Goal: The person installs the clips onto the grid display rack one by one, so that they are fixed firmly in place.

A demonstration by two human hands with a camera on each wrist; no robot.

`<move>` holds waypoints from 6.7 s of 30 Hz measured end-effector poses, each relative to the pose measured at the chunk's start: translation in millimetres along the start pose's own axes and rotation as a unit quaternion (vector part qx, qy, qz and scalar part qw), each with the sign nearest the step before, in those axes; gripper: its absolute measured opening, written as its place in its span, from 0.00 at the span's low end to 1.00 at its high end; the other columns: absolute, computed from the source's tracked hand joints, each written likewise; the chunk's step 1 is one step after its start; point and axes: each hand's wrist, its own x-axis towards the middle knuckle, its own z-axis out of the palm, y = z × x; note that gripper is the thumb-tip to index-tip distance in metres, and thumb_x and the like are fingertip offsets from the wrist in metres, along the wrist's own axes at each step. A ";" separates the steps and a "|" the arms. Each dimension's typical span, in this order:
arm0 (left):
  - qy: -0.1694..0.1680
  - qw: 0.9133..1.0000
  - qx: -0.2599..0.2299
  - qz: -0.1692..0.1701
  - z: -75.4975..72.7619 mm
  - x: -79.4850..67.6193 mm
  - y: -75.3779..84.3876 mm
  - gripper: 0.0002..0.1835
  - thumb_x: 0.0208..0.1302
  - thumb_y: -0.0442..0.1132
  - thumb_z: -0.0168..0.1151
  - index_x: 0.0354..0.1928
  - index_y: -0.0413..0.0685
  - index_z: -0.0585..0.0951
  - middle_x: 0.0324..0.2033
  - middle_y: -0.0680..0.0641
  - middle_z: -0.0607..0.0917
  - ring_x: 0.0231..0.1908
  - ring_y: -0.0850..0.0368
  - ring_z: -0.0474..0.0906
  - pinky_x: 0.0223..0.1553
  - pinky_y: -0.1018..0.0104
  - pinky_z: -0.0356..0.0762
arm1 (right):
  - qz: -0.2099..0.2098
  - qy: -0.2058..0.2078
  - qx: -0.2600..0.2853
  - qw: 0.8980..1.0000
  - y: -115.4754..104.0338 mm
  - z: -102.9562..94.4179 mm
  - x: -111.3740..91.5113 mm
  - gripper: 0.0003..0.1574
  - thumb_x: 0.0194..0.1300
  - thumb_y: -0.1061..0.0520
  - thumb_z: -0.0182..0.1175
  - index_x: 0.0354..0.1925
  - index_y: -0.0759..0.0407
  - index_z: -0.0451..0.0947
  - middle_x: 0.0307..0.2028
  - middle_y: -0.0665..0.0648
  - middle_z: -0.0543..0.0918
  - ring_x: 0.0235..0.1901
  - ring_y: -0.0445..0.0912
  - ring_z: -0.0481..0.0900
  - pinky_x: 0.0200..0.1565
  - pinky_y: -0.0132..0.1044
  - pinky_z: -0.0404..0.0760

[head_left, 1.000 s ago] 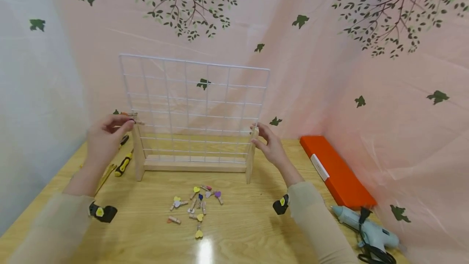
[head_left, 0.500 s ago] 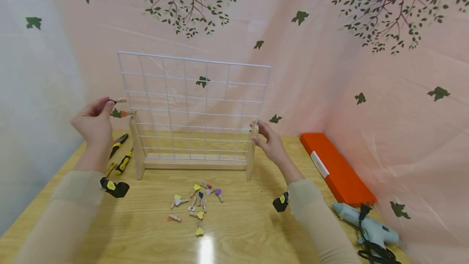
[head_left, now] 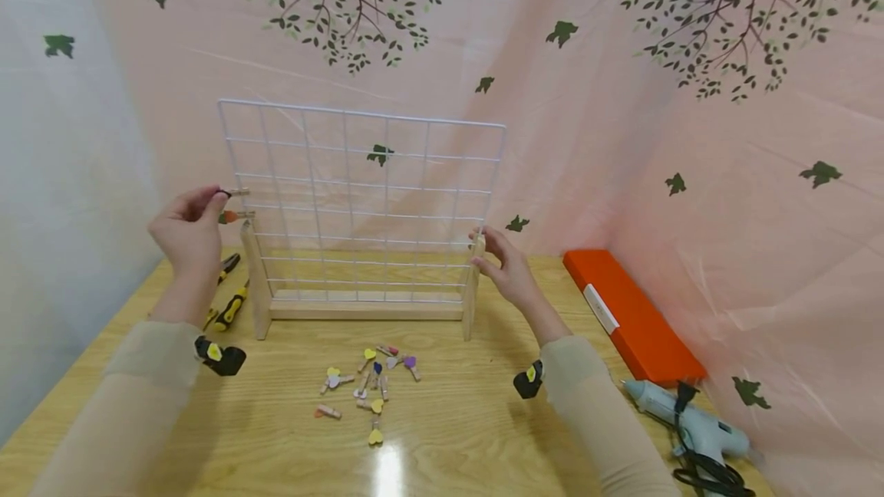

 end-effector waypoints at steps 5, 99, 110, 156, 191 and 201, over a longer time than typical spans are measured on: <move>-0.015 0.996 0.087 0.029 -9.2 -5.8 -2.8 0.19 0.46 0.47 0.65 0.44 0.56 0.81 0.36 0.60 0.78 0.34 0.67 0.68 0.31 0.78 0.65 | -0.005 -0.002 -0.001 1.000 1.2 0.2 -0.1 0.31 0.57 0.69 0.55 0.59 0.67 0.61 0.55 0.68 0.70 0.53 0.60 0.70 0.43 0.45 0.78; -0.002 0.987 0.097 0.130 10.3 32.8 36.9 0.10 0.42 0.47 0.68 0.29 0.52 0.86 0.24 0.59 0.83 0.22 0.67 0.65 0.23 0.78 0.61 | 0.002 -0.002 0.014 1.000 -0.3 1.6 4.4 0.31 0.57 0.71 0.55 0.59 0.68 0.61 0.55 0.69 0.70 0.53 0.61 0.69 0.42 0.45 0.78; -0.020 0.982 0.138 0.129 8.3 23.4 38.2 0.16 0.47 0.51 0.63 0.40 0.58 0.83 0.34 0.59 0.81 0.28 0.68 0.63 0.30 0.77 0.61 | 0.003 -0.009 0.016 1.000 0.3 1.8 4.0 0.31 0.57 0.70 0.55 0.59 0.69 0.60 0.55 0.69 0.70 0.52 0.61 0.71 0.43 0.48 0.77; -0.577 0.697 0.354 0.234 -42.9 -140.8 -119.1 0.09 0.44 0.46 0.69 0.30 0.56 0.82 0.32 0.60 0.74 0.32 0.64 0.68 0.32 0.71 0.70 | 0.008 -0.009 0.044 0.999 4.1 5.7 1.6 0.30 0.57 0.71 0.54 0.59 0.67 0.60 0.55 0.71 0.69 0.52 0.64 0.69 0.42 0.48 0.77; -0.225 0.948 0.140 0.177 -4.1 -40.4 53.6 0.11 0.52 0.34 0.63 0.38 0.35 0.82 0.29 0.65 0.83 0.30 0.72 0.78 0.32 0.84 0.73 | -0.016 0.001 0.035 0.999 3.3 0.2 -0.2 0.30 0.57 0.72 0.54 0.58 0.68 0.60 0.53 0.72 0.69 0.50 0.65 0.70 0.43 0.39 0.78; -0.035 0.997 0.033 0.060 -4.3 19.5 84.4 0.17 0.35 0.45 0.71 0.31 0.45 0.85 0.28 0.56 0.84 0.27 0.65 0.70 0.21 0.80 0.62 | -0.020 -0.002 0.042 0.999 6.4 0.9 1.5 0.30 0.57 0.72 0.54 0.58 0.70 0.59 0.54 0.73 0.69 0.51 0.65 0.70 0.42 0.40 0.78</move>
